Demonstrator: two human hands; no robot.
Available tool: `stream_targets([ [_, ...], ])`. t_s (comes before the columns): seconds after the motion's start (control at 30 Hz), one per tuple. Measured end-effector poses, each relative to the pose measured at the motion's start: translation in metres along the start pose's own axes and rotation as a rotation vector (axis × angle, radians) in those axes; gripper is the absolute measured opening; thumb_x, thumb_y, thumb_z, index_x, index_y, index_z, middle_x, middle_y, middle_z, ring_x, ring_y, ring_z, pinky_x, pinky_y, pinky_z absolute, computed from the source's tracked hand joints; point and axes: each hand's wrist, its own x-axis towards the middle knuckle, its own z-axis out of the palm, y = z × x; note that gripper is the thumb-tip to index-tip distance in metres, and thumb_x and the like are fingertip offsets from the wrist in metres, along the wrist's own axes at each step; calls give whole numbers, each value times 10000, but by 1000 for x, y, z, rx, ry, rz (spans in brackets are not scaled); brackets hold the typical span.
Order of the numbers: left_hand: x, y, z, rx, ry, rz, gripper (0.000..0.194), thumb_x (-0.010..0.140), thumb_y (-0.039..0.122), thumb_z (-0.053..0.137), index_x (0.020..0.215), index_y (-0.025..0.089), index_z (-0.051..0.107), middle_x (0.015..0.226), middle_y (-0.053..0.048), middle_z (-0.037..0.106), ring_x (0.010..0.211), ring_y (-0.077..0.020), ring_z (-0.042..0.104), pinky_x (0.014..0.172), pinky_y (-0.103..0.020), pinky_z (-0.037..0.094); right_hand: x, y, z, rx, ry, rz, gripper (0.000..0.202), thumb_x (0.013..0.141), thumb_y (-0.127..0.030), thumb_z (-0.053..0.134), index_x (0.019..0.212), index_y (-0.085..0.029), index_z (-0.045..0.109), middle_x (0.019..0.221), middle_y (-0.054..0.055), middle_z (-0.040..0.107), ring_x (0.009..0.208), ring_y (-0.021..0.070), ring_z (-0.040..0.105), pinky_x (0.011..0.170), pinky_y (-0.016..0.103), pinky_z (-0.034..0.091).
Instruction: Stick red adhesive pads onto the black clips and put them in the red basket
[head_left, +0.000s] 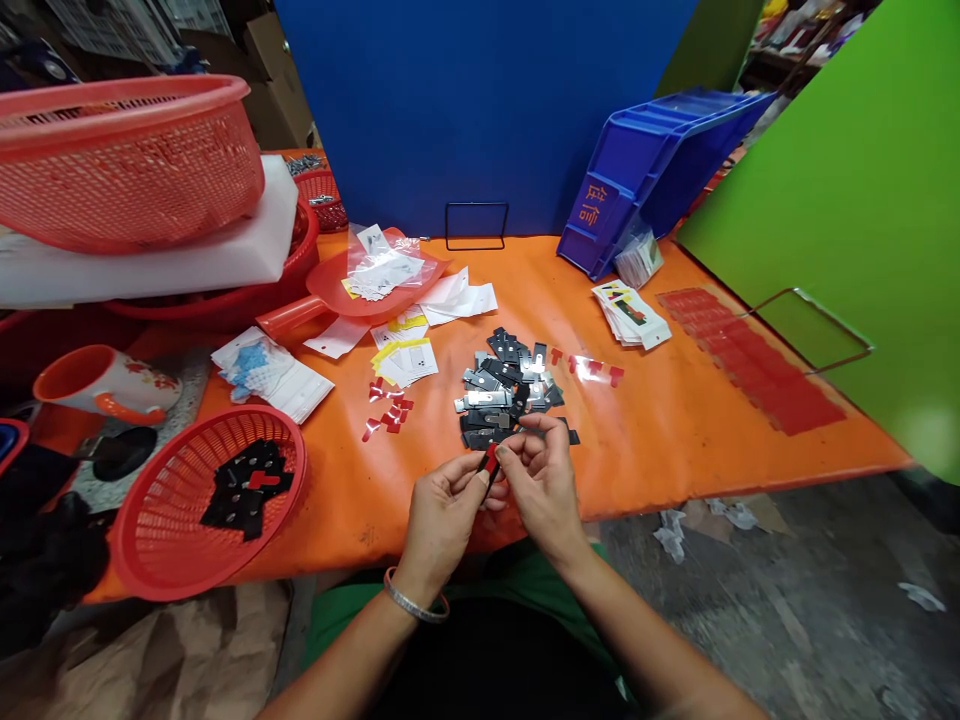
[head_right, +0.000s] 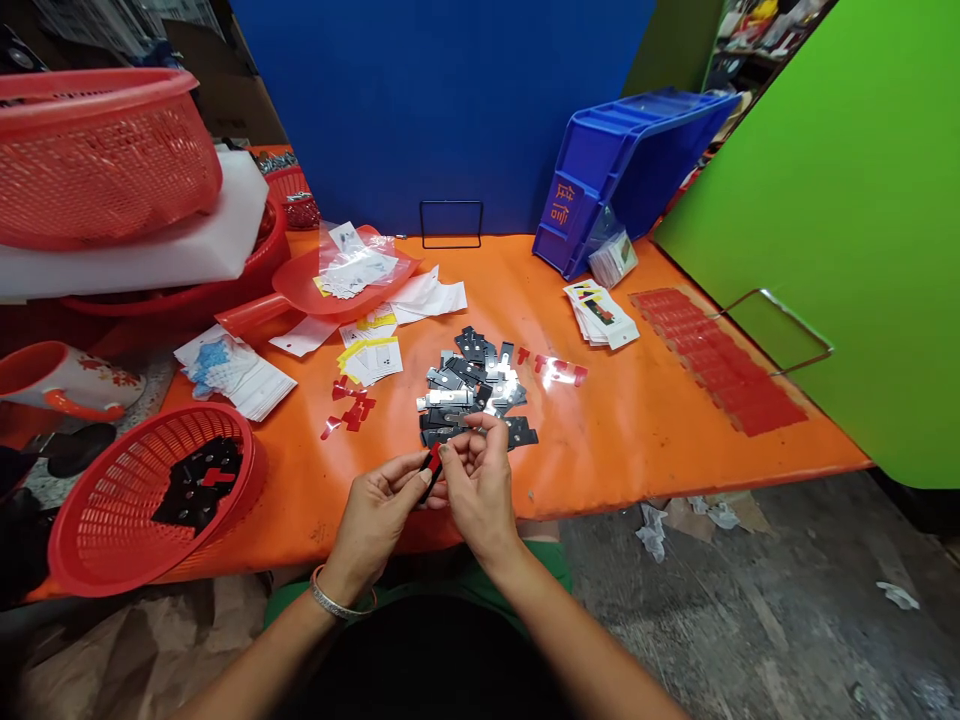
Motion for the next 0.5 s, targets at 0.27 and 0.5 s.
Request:
stream_targets([
  [0.27,1,3,1,59,-20,-49,460,704,375,692,1057,85,642,798,-84,721,699,-192,681,686,-305,561,4,5,1,264,-113,403,287,628,-378,746,676,-165,560,560,-40,523,442,66,419,378,181,341],
  [0.5,-8,27,-68,328,197,42,509,690,448,692,1111,171,617,852,-74,725,795,-229,686,756,-352,555,19,2,-16,194,-174,340,383,741,-512,608,709,-135,668,617,19,593,486,81,468,406,186,322],
])
